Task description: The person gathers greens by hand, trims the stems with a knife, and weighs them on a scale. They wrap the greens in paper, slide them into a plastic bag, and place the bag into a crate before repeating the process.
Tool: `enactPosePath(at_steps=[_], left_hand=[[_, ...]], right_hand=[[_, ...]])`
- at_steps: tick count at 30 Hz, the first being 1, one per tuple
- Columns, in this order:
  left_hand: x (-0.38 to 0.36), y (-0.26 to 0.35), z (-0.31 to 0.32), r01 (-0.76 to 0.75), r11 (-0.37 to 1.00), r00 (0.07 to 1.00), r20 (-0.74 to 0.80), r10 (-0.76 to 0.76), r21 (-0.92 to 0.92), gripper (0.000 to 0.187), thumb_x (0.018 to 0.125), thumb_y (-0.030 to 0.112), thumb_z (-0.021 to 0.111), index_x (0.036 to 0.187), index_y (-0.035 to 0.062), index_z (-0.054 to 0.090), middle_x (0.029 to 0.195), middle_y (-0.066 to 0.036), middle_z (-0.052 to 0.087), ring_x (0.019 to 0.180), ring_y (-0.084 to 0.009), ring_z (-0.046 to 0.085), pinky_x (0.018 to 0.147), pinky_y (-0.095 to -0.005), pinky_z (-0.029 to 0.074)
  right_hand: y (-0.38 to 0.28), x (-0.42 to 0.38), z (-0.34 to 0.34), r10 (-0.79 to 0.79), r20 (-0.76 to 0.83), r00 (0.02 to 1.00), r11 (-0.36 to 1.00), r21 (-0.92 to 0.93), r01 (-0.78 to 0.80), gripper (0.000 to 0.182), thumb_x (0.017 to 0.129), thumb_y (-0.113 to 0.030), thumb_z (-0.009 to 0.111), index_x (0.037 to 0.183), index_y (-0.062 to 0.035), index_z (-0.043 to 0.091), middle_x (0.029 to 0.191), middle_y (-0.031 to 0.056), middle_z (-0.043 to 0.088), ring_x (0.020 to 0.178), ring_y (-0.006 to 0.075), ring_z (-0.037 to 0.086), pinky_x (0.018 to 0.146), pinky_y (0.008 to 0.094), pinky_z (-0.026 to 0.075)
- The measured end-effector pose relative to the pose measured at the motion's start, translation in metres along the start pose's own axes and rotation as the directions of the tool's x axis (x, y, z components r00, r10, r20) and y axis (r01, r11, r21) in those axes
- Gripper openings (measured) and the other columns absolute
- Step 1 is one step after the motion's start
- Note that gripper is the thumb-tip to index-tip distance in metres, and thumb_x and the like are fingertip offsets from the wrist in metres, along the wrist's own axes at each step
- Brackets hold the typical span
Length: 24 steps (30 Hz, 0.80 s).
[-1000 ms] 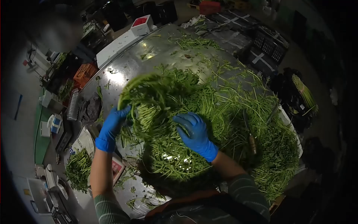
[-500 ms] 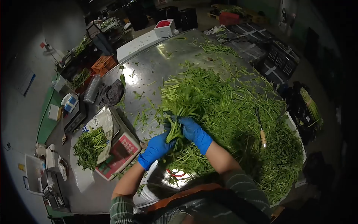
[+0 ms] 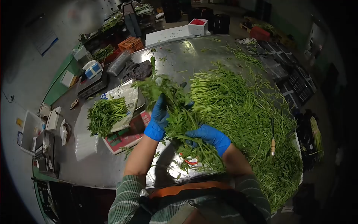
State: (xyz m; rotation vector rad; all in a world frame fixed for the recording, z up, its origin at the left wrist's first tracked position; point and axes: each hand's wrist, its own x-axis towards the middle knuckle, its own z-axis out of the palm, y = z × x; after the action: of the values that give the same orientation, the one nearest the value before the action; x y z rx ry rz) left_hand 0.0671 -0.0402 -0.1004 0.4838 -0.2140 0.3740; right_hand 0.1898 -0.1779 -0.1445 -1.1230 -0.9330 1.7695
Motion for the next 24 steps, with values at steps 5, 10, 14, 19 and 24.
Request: enactPosePath(at_steps=[5,10,14,19,24], left_hand=[[-0.001,0.015,0.011,0.031,0.766,0.845,-0.426,0.323,0.642,0.035,0.085,0.028,0.048,0.109,0.0016,0.050,0.096,-0.007,0.058,0.084,-0.0225,0.055,0.075,-0.0343,0.044],[0.010,-0.003,0.010,-0.418,0.822,0.743,-0.375,0.554,0.386,0.028,0.085,0.028,0.048,0.098,0.0034,0.054,0.084,-0.007,0.057,0.074,-0.0176,0.052,0.072,-0.0300,0.045],[0.021,-0.010,0.013,-0.445,0.754,0.785,-0.194,0.588,0.483,0.017,0.084,0.019,0.047,0.093,0.0051,0.051,0.081,-0.005,0.053,0.073,-0.0176,0.051,0.079,-0.0338,0.045],[0.035,0.027,0.025,-0.342,0.863,0.772,-0.412,0.484,0.372,0.014,0.086,0.019,0.041,0.088,0.0065,0.046,0.055,0.003,0.034,0.051,-0.0104,0.035,0.078,-0.0358,0.039],[0.037,0.024,-0.009,-0.315,0.915,0.718,-0.568,0.402,0.250,0.034,0.085,0.034,0.048,0.099,0.0036,0.052,0.059,0.001,0.042,0.052,-0.0126,0.039,0.065,-0.0338,0.043]], right_hand=[[-0.008,-0.009,0.012,-0.197,-0.353,0.915,0.980,-0.088,0.177,0.047,0.078,-0.039,0.056,0.108,-0.0023,0.051,0.077,0.0061,0.059,0.058,0.0103,0.054,0.050,0.0229,0.045],[-0.027,0.000,0.014,-0.251,-0.516,0.819,0.919,0.138,0.369,0.036,0.080,-0.044,0.053,0.089,-0.0084,0.052,0.053,-0.0009,0.041,0.042,0.0080,0.037,0.043,0.0252,0.034],[-0.036,0.021,-0.017,-0.310,-0.493,0.813,0.722,0.434,0.539,0.030,0.083,-0.040,0.049,0.076,-0.0108,0.048,0.050,-0.0012,0.036,0.038,0.0089,0.030,0.042,0.0253,0.033],[-0.047,0.004,0.013,-0.252,-0.618,0.744,0.967,-0.185,0.174,0.035,0.080,-0.036,0.055,0.098,-0.0071,0.052,0.072,0.0016,0.050,0.053,0.0101,0.047,0.044,0.0221,0.038],[-0.036,-0.010,0.013,-0.342,-0.525,0.779,0.932,-0.082,0.354,0.036,0.082,-0.035,0.052,0.103,-0.0053,0.051,0.095,0.0062,0.053,0.080,0.0115,0.054,0.062,0.0257,0.046]])
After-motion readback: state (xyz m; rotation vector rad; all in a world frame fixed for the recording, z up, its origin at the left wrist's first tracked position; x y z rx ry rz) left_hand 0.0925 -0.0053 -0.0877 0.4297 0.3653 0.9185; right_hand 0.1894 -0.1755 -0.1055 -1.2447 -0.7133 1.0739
